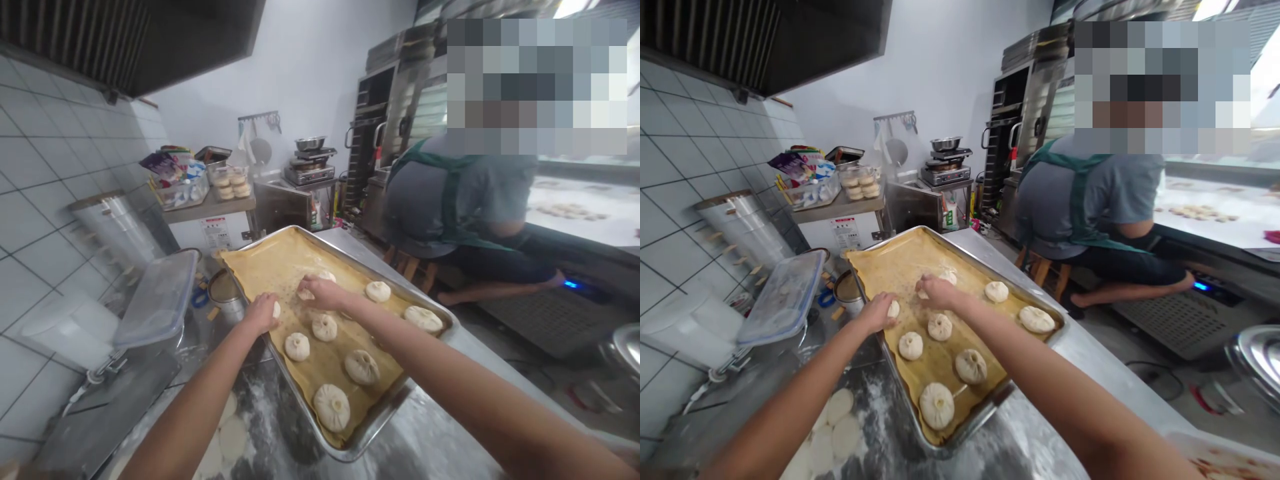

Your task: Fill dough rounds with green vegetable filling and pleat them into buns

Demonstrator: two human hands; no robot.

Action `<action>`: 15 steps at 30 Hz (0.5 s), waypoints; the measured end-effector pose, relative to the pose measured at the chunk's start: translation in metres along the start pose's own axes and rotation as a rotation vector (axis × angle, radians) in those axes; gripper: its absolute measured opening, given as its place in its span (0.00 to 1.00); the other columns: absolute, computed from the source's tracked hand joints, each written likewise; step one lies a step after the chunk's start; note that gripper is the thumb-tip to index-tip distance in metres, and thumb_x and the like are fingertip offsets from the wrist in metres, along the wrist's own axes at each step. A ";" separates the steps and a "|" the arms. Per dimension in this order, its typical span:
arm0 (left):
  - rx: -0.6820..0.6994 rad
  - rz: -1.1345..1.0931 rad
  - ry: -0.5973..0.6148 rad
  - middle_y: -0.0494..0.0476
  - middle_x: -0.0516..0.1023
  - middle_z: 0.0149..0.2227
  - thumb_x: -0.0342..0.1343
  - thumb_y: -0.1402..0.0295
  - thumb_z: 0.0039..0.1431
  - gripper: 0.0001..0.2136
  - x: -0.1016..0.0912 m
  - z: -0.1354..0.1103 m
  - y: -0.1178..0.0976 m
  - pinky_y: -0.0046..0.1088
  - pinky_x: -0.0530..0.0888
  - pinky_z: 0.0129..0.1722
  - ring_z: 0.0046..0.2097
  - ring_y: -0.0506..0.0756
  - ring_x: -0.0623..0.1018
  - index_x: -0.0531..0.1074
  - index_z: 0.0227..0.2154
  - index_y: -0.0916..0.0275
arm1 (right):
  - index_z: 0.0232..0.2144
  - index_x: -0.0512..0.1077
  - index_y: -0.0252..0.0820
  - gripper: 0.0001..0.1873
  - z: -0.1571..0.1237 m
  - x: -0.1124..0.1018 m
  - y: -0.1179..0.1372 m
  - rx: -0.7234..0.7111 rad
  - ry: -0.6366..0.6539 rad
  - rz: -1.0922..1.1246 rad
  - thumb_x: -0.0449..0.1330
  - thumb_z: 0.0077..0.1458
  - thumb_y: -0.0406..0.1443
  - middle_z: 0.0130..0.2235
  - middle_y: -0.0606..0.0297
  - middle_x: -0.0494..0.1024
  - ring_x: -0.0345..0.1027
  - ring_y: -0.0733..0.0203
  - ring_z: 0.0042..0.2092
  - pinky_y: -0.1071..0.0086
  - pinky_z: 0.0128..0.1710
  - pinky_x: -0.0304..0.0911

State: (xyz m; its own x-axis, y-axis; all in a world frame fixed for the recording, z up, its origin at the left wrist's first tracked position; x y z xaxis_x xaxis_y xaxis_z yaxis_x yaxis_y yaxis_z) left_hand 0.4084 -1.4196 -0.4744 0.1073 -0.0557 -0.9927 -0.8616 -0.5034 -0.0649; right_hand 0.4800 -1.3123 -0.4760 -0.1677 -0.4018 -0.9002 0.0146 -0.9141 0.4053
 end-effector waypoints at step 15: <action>0.187 -0.244 -0.275 0.59 0.64 0.47 0.51 0.70 0.47 0.21 -0.038 -0.059 -0.023 0.34 0.60 0.50 0.51 0.55 0.63 0.59 0.47 0.61 | 0.44 0.65 0.41 0.29 0.036 0.026 -0.003 0.020 0.037 -0.006 0.64 0.36 0.39 0.40 0.62 0.69 0.62 0.61 0.38 0.73 0.36 0.57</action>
State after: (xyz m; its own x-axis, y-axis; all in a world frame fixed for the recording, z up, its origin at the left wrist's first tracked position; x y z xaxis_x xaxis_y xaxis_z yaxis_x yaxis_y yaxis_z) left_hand 0.4535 -1.4564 -0.4292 0.2046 0.2914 -0.9345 -0.9053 -0.3068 -0.2938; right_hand 0.4401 -1.3181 -0.4949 -0.1308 -0.3983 -0.9079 -0.0064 -0.9154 0.4026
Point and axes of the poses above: each hand's wrist, its own z-axis towards the middle knuckle, its own x-axis out of the palm, y = z × x, the point moved 9 cm from there along z, towards the middle knuckle
